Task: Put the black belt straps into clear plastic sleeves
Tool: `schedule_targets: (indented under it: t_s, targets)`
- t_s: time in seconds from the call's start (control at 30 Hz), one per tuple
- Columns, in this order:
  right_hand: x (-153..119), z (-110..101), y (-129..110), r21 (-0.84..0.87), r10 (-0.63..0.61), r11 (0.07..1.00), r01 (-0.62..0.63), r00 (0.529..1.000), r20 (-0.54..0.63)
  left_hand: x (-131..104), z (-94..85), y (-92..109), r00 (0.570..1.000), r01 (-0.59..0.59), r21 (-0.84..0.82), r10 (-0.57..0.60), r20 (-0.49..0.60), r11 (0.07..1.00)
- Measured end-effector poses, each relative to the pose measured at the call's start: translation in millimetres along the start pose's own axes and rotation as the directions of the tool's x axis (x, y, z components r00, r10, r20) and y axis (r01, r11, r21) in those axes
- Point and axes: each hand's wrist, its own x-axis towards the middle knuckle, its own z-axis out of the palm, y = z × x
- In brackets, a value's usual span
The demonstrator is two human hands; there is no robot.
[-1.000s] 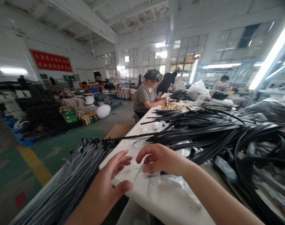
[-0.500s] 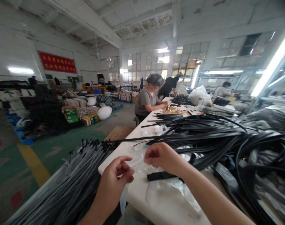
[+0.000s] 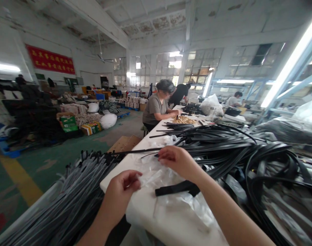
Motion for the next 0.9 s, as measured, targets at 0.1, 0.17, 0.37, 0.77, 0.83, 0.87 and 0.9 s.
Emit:
schedule_targets:
  t_s: [0.1, 0.17, 0.37, 0.77, 0.83, 0.87, 0.9]
  targets:
    - [14.7, -37.9, 36.6, -0.466, 0.006, 0.879, -0.104, 0.978, -0.208, 2.4, -12.4, -10.6, 0.999, 0.000, -0.029, -0.001, -0.037, 1.000]
    - [18.1, -54.7, 58.3, -0.647, 0.098, 0.745, -0.161, 0.986, -0.133, 3.3, -17.6, -13.9, 0.997, -0.015, -0.049, 0.011, -0.079, 0.999]
    - [12.1, -64.9, 90.0, -0.709, 0.274, 0.696, -0.110, 0.954, 0.120, 7.9, -18.4, -13.6, 0.984, -0.008, -0.075, -0.005, -0.177, 0.997]
    - [5.5, -49.0, 32.7, -0.747, -0.025, 0.664, 0.037, 0.999, 0.027, 2.8, -2.7, -3.6, 0.976, -0.049, -0.043, 0.038, -0.214, 0.998]
    - [-6.2, -25.3, -8.2, -0.718, -0.129, 0.676, 0.164, 0.986, 0.104, 2.6, -0.2, -1.1, 0.973, -0.042, -0.036, 0.033, -0.227, 0.998]
    - [-11.7, -13.0, -25.3, -0.710, -0.169, 0.661, 0.243, 0.970, 0.174, 2.7, 0.7, 0.6, 0.973, -0.038, -0.040, 0.028, -0.228, 0.998]
    - [-16.2, -1.7, -38.3, -0.708, -0.186, 0.639, 0.300, 0.954, 0.237, 2.8, 1.4, 2.7, 0.974, -0.035, -0.048, 0.023, -0.226, 0.998]
